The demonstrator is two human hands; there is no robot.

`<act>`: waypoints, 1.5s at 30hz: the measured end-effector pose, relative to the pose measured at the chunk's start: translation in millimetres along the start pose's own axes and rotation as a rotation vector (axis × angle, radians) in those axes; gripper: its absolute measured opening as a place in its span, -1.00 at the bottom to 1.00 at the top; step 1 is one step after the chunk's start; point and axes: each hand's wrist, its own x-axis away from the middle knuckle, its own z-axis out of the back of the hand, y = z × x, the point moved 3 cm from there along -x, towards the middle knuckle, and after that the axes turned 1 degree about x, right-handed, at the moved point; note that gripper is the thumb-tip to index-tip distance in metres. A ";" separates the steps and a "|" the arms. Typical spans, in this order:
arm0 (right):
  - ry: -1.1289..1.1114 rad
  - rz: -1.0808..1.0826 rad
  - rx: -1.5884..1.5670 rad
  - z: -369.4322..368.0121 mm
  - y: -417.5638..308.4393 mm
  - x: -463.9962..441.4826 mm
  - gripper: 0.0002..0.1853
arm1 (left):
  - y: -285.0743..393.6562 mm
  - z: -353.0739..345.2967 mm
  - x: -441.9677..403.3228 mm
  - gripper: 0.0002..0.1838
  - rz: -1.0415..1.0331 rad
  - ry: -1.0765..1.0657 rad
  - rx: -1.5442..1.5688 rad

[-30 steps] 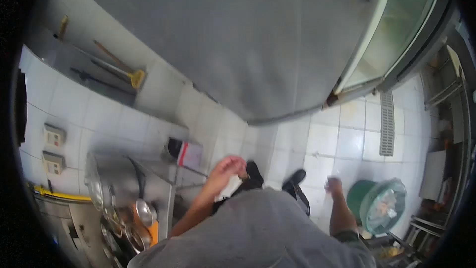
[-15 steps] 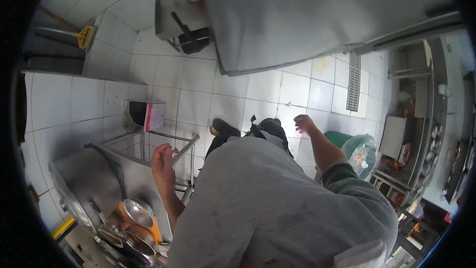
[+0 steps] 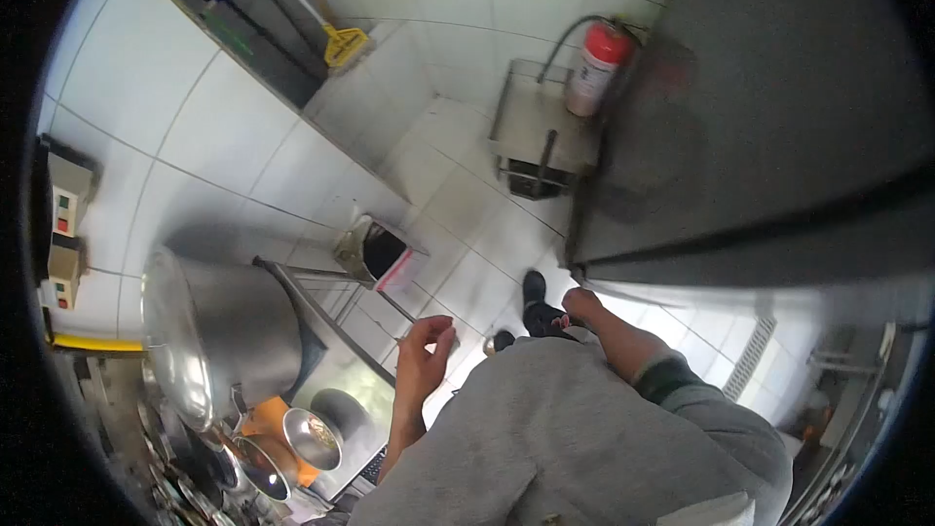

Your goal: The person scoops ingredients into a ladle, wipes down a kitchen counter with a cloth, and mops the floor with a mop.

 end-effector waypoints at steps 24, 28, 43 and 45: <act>-0.286 0.212 -0.014 187.4 -242.5 -365.9 -0.68 | 220.0 285.4 -263.2 -0.74 -0.947 0.840 0.004; -0.211 -0.011 -0.450 225.8 -282.0 -421.1 -0.61 | 215.9 327.7 -332.3 -0.55 -0.869 1.198 -0.275; 0.451 0.925 -0.364 592.0 -915.3 -543.0 -0.44 | 185.6 350.9 -480.5 -0.31 -0.269 1.789 -1.330; 0.705 0.843 -0.258 609.1 -975.6 -613.0 -0.11 | 188.2 343.3 -483.6 -0.29 -0.014 1.737 -1.420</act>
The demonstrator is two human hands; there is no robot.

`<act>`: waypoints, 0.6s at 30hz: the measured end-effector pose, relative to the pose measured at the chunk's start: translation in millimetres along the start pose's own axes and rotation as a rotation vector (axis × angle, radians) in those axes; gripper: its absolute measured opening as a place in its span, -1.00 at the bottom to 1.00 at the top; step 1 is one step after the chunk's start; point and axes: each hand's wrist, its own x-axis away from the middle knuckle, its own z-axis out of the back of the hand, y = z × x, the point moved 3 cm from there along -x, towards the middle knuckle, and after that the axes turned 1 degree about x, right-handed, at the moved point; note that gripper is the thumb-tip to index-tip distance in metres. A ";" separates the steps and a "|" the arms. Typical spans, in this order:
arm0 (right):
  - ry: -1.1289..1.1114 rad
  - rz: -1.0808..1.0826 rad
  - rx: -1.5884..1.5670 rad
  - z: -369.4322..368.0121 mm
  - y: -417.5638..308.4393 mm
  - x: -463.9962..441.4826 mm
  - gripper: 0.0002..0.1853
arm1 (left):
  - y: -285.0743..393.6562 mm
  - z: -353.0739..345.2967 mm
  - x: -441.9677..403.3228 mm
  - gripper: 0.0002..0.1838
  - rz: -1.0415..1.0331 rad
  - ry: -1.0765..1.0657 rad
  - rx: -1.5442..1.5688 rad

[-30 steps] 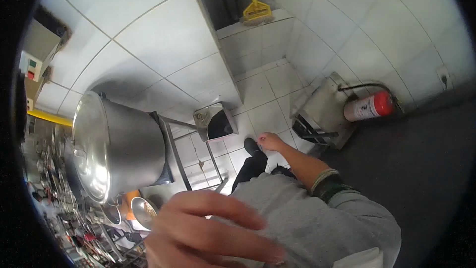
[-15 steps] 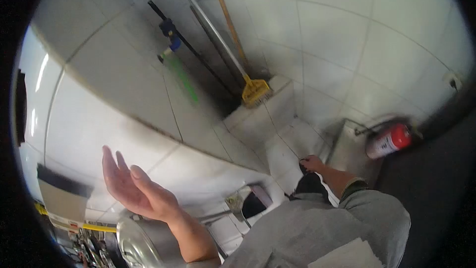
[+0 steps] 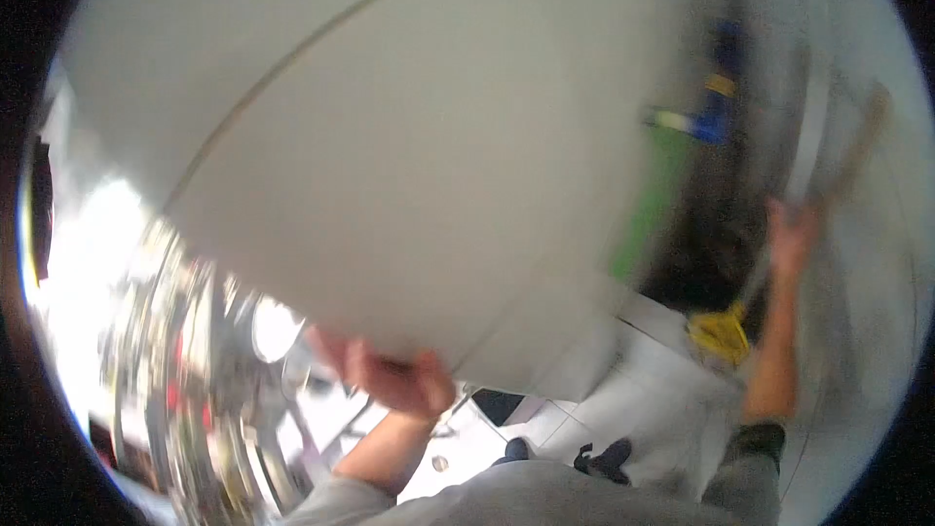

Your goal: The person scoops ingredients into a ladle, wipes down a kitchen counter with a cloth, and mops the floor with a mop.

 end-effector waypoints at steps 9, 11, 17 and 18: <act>-0.334 0.429 0.525 -138.3 103.7 -179.1 -0.26 | 4.0 -5.2 -18.9 -0.60 0.039 0.249 0.058; -0.295 0.511 0.606 -131.5 103.1 -167.9 -0.33 | 5.9 -18.8 -9.6 -0.59 0.030 0.209 0.079; -0.082 0.859 0.876 -61.5 60.1 -95.9 -0.50 | 4.6 6.5 8.0 -0.47 0.126 0.004 0.395; -0.032 0.937 0.927 -48.4 51.4 -74.7 -0.53 | 6.6 17.5 33.0 -0.45 0.260 -0.037 0.502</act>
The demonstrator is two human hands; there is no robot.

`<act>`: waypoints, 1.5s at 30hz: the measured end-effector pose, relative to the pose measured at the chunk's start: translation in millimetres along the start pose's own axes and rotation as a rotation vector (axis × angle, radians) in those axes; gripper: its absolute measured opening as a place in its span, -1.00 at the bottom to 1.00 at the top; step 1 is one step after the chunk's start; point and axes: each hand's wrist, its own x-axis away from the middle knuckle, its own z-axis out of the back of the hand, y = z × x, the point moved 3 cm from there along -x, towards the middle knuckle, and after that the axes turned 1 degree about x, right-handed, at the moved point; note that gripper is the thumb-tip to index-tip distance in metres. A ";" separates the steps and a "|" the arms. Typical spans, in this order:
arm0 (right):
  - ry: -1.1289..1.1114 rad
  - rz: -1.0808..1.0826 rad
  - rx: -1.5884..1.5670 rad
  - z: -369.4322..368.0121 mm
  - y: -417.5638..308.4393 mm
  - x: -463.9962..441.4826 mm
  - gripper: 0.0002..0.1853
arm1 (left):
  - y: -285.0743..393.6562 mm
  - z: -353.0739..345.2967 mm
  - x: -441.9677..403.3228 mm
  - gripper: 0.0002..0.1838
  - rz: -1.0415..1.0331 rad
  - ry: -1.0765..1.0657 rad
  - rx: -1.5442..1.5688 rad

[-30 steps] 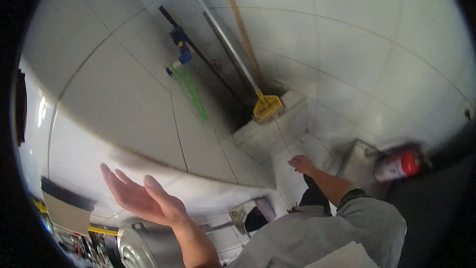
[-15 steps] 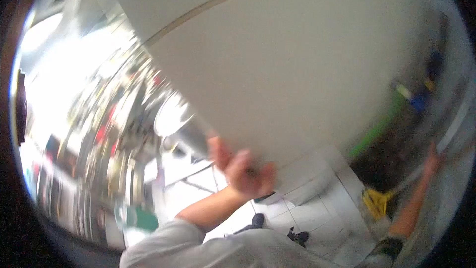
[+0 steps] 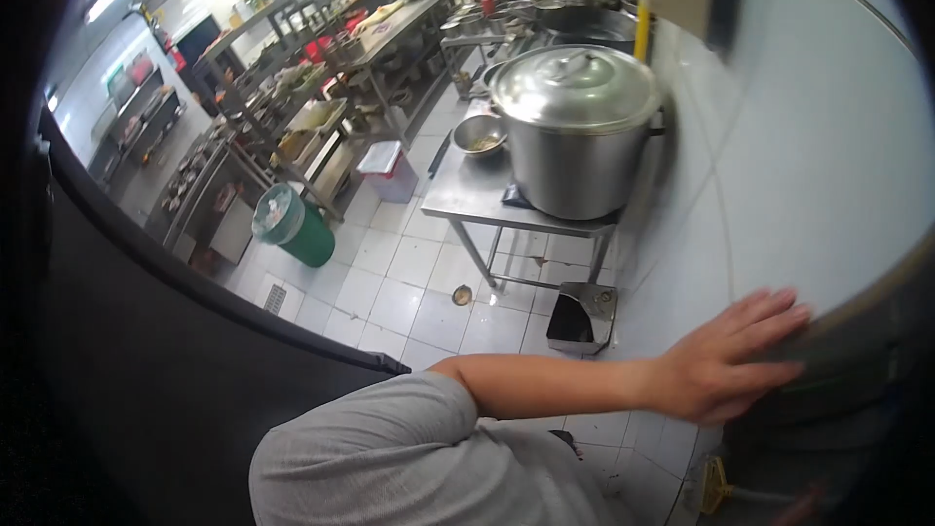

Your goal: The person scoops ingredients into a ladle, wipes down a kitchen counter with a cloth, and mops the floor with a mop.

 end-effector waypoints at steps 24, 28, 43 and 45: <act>-0.831 0.485 -2.224 627.0 -371.2 289.6 -0.89 | 29.3 329.3 607.1 -0.53 1.735 -0.696 -0.129; -1.142 0.930 -2.307 678.6 -487.5 397.4 -0.85 | 53.8 340.5 638.9 -0.51 1.822 -0.587 -0.142; -0.675 1.542 -2.960 999.1 -544.8 431.6 -0.62 | 90.0 445.2 562.3 -0.45 1.823 0.057 -0.456; -0.884 1.376 -3.106 1012.4 -553.9 380.6 -0.58 | 69.1 472.1 535.0 -0.44 1.740 0.170 -0.497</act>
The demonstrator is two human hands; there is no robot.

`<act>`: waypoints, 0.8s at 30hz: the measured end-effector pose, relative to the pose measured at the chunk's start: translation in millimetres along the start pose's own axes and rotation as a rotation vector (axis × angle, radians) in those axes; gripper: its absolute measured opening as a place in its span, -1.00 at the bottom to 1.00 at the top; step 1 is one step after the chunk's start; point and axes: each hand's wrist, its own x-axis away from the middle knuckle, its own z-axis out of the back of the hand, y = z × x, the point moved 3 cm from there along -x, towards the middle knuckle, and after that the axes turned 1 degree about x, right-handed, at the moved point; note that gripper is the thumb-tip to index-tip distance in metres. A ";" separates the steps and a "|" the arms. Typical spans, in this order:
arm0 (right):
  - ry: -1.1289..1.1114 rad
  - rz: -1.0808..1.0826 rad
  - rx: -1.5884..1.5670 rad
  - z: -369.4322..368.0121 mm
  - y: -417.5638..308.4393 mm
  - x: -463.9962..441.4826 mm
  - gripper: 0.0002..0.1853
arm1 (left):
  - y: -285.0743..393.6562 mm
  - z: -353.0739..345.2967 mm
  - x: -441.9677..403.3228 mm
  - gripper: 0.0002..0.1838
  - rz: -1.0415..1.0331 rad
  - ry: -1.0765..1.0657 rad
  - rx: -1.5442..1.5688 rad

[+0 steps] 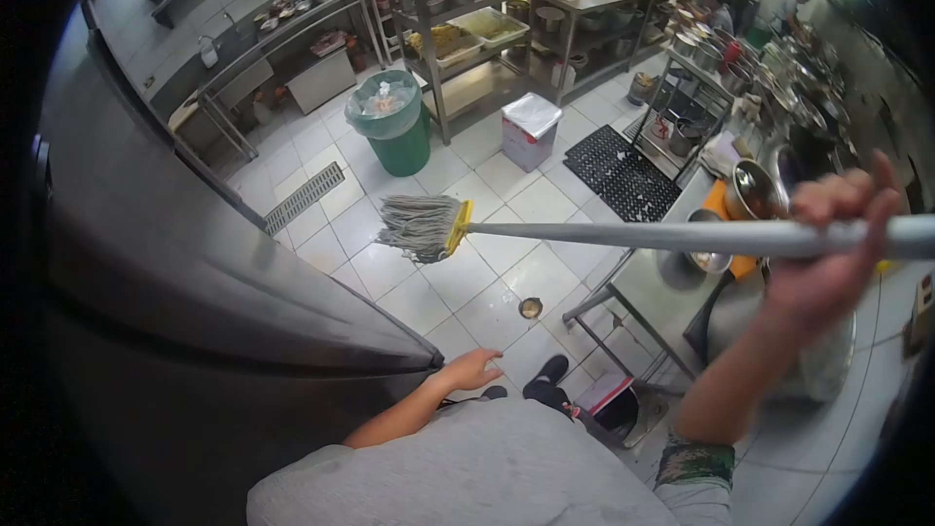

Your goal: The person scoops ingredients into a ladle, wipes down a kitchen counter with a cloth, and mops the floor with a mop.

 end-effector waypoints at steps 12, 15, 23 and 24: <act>-0.311 -0.225 -0.213 66.3 172.9 -20.9 -0.66 | 95.8 117.1 -179.9 -0.15 -0.097 0.637 0.042; -0.405 -0.294 -0.278 38.1 187.1 -36.8 -0.61 | 87.6 140.1 -202.5 -0.07 -0.041 0.794 0.064; -0.615 -0.200 -0.418 -88.3 240.3 -82.5 -0.60 | 23.3 253.2 -293.8 -0.53 -0.040 0.883 0.070; -0.679 -0.191 -0.447 -104.3 244.6 -87.6 -0.60 | 3.2 273.8 -308.4 -0.66 -0.005 0.823 0.098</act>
